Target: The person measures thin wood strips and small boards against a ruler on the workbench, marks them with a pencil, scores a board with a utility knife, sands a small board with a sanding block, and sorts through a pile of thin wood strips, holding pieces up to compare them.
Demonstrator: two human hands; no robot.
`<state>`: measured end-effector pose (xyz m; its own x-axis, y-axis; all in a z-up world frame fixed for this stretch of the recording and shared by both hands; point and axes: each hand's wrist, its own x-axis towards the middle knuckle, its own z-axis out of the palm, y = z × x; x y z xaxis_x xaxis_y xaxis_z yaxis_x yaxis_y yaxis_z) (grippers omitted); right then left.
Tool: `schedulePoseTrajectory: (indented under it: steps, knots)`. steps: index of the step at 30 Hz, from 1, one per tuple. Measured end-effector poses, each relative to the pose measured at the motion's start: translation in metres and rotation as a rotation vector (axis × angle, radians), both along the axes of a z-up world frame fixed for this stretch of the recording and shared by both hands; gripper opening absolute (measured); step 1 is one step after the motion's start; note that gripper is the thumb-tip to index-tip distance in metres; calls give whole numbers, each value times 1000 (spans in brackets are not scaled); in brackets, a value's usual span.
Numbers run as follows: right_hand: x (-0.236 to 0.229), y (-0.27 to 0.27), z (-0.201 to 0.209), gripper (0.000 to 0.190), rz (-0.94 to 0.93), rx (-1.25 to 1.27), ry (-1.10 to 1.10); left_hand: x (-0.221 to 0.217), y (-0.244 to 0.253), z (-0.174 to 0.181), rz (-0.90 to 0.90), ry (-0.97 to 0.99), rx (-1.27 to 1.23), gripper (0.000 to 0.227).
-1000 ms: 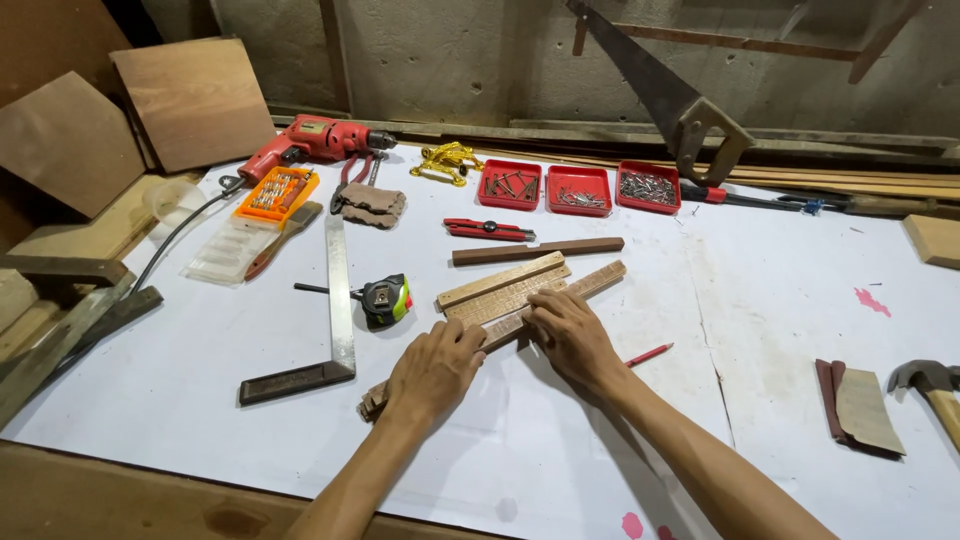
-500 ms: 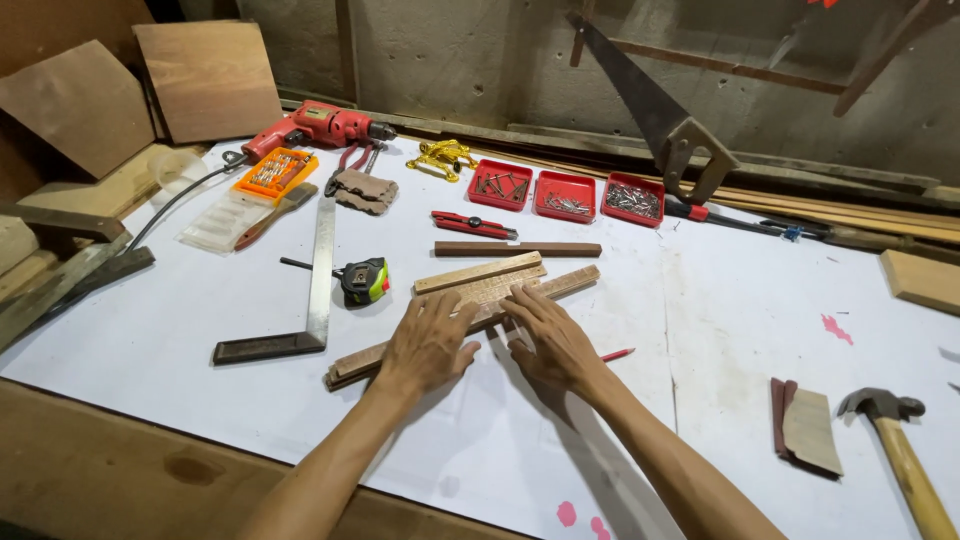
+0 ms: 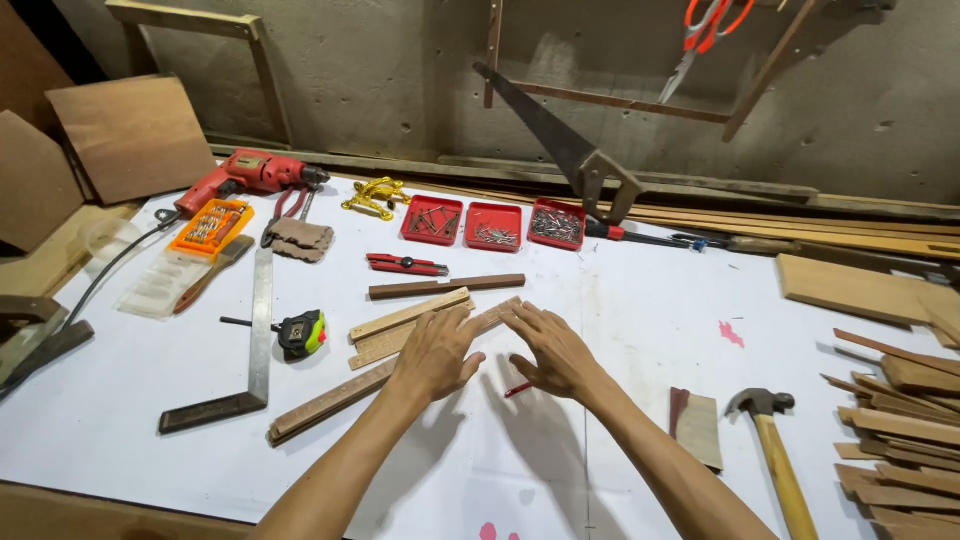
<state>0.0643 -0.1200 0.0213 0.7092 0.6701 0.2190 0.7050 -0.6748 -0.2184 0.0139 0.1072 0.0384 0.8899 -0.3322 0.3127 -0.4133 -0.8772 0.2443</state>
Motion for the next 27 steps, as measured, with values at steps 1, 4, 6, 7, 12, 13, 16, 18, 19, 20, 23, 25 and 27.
schedulePoseTrajectory:
  steps: [1,4,6,7,12,13,16,18,19,20,23,25,27]
  knots:
    - [-3,-3,13,68,-8,4,4,2,-3,8,-8,4,4,57]
    - [-11,-14,45,76,-116,-3,27,6,-15,31,-27,43,-3,64]
    - [-16,-25,61,76,-135,10,-17,11,-26,46,18,54,25,71]
    - [-19,-30,69,76,-147,7,-16,13,-31,54,5,55,23,71]
    - [-35,-58,101,76,-205,11,-53,23,-60,90,-107,123,73,69]
    - [-36,-63,103,76,-234,10,-56,26,-65,93,-135,119,74,69]
    - [-44,-76,103,76,-283,-19,-48,29,-82,94,-185,96,58,66]
    - [-48,-80,106,74,-311,-13,-43,32,-90,95,-215,139,53,65]
    - [-53,-83,105,74,-333,-13,-35,31,-94,92,-237,147,55,65]
    - [-59,-86,103,75,-344,-36,-22,30,-98,90,-265,160,59,65]
    - [-66,-99,111,75,-393,-54,-12,36,-113,98,-339,168,52,63]
    - [-77,-107,115,75,-431,-44,3,35,-124,103,-384,183,48,62]
    - [-87,-115,122,74,-508,-62,21,35,-136,111,-458,190,37,62]
